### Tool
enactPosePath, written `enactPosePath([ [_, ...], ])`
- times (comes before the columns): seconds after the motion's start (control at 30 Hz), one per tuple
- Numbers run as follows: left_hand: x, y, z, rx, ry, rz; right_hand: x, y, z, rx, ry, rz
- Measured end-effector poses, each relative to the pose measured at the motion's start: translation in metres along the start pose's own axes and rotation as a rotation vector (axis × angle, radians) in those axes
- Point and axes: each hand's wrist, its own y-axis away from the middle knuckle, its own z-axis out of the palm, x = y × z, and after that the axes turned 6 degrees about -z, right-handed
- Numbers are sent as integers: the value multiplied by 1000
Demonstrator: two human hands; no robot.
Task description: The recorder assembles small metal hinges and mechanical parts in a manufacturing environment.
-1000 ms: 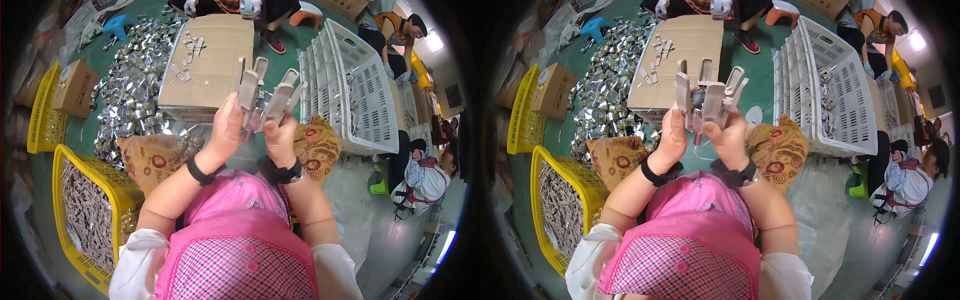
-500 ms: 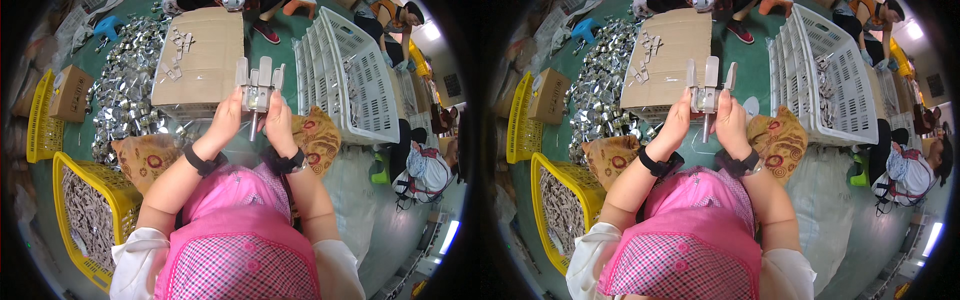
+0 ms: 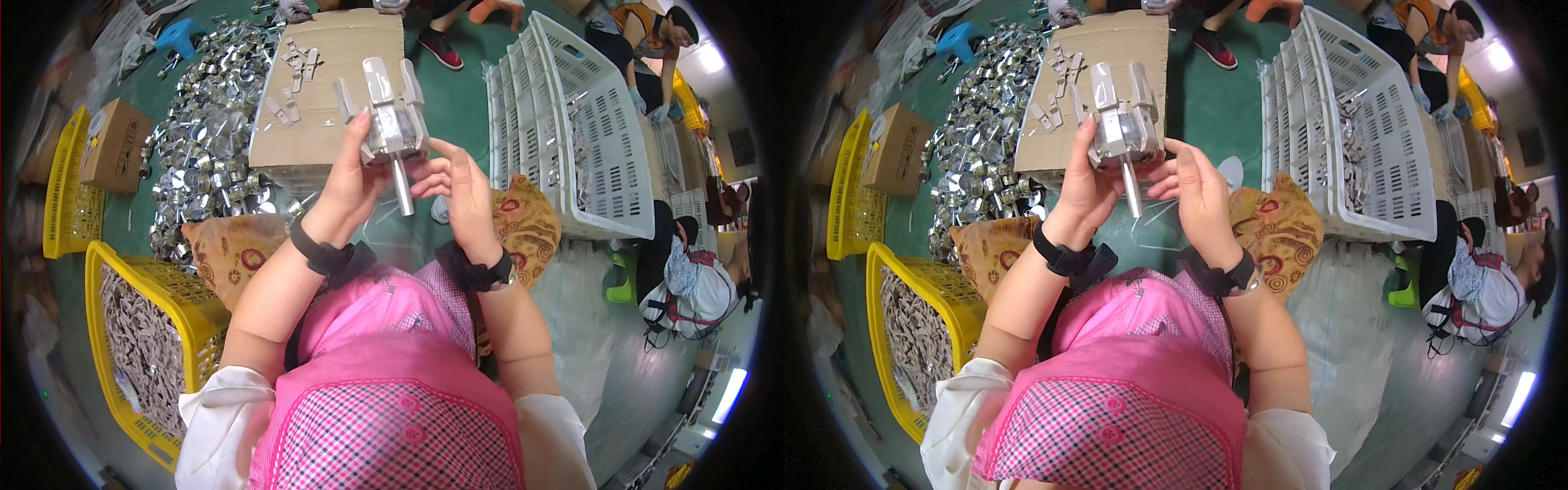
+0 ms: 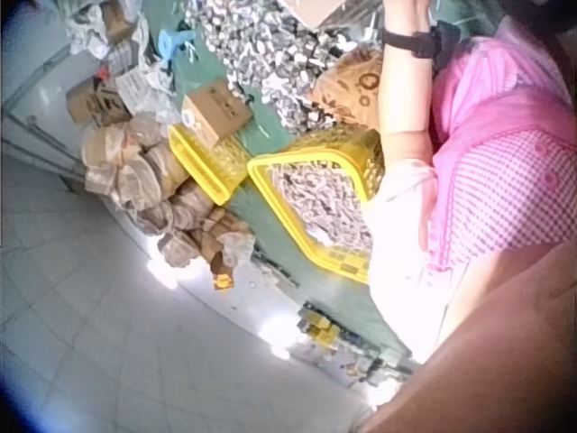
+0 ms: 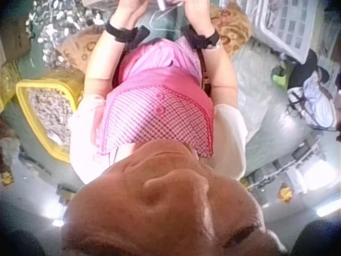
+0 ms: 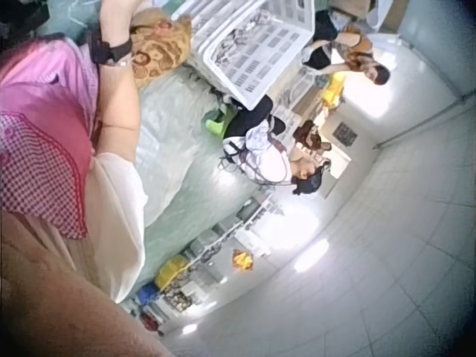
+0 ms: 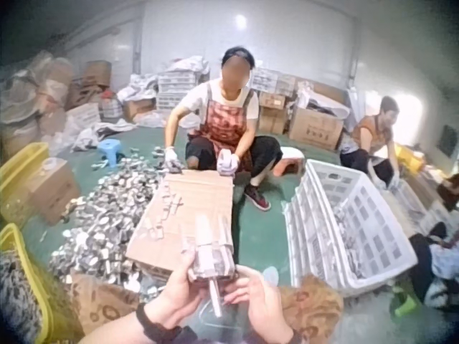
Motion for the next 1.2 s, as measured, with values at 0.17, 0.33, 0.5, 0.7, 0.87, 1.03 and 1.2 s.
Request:
enactPosePath([
  [0.17,4,-5,-2,-52,162,-26,2,11,-8,-125,-77,189],
  [0.33,3,-5,1,-53,17,-48,-14,14,17,-278,-94,248],
  [0.5,2,-7,-14,-177,-232,63,-20,12,14,-51,-509,433],
  [0.7,3,4,-11,-22,-488,316,-29,14,23,-61,-634,477],
  [0.87,0,2,-10,58,-649,519,-35,19,33,-140,-541,428],
  [1.03,3,-16,15,-8,-755,484,-45,14,22,-44,-652,388],
  [1.2,14,-28,27,-320,-461,282,-54,-7,-29,-107,-1366,269],
])
